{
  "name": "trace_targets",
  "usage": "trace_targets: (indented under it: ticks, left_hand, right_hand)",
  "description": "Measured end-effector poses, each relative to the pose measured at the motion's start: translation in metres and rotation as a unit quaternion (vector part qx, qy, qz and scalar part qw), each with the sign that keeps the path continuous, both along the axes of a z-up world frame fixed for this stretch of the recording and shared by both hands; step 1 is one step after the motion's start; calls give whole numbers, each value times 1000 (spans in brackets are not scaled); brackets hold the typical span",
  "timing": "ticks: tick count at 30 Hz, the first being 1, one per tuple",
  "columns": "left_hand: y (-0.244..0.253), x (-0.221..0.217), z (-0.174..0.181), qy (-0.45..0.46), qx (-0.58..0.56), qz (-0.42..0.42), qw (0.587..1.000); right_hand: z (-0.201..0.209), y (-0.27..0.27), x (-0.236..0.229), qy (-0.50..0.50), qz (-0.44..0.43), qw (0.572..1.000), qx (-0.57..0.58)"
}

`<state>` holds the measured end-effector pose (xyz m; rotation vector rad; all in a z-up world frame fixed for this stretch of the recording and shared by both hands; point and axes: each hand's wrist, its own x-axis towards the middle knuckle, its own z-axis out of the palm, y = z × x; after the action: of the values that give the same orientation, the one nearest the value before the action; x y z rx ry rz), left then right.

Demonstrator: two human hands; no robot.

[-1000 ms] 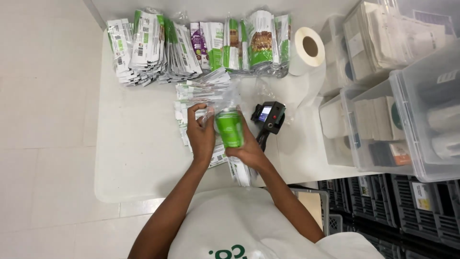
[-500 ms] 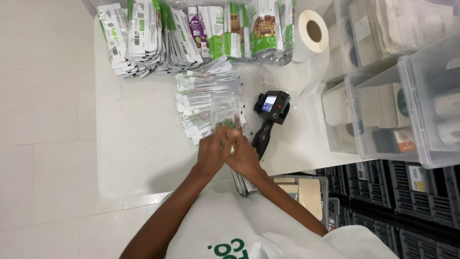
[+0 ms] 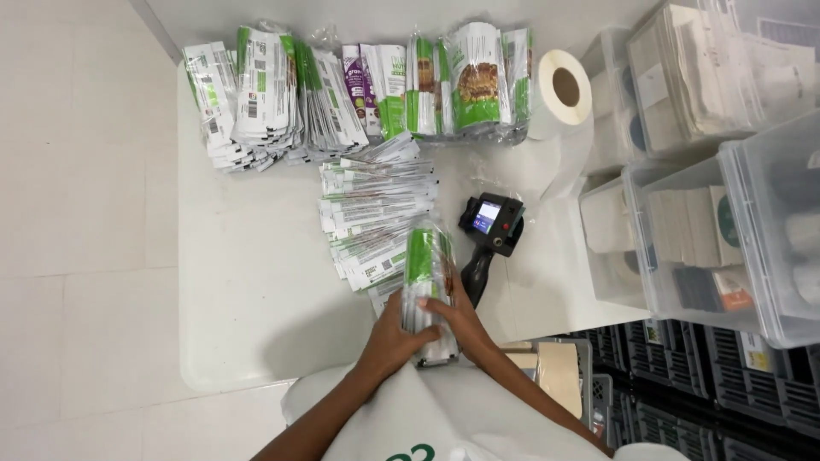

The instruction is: The person scans barcodes on a stack of white labels using a handheld barcode scanner. After scanning, the person gathers the labels, places them into a clear plastic bag, and seals the bag.

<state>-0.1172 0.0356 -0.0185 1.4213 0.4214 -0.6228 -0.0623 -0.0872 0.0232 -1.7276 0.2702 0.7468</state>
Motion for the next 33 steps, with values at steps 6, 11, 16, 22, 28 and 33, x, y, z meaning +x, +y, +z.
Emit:
trace_targets:
  ticks: [6, 11, 16, 22, 28, 33]
  left_hand:
    - [32, 74, -72, -40, 8, 187, 981]
    - [119, 179, -53, -165, 80, 245, 952]
    - [186, 238, -42, -166, 337, 230, 898]
    - [126, 188, -36, -318, 385, 125, 858]
    - [90, 202, -123, -269, 410, -118, 863]
    - [80, 248, -117, -175, 515, -233, 806]
  right_hand:
    - [5, 0, 51, -111, 95, 988, 46]
    - [-46, -68, 123, -293, 35, 954, -49]
    - [-92, -135, 227, -273, 41, 933, -231]
    - [-195, -177, 299, -141, 147, 911, -359]
    - [-189, -219, 299, -270, -13, 849, -455]
    - [-16, -71, 130, -188, 18, 920, -344]
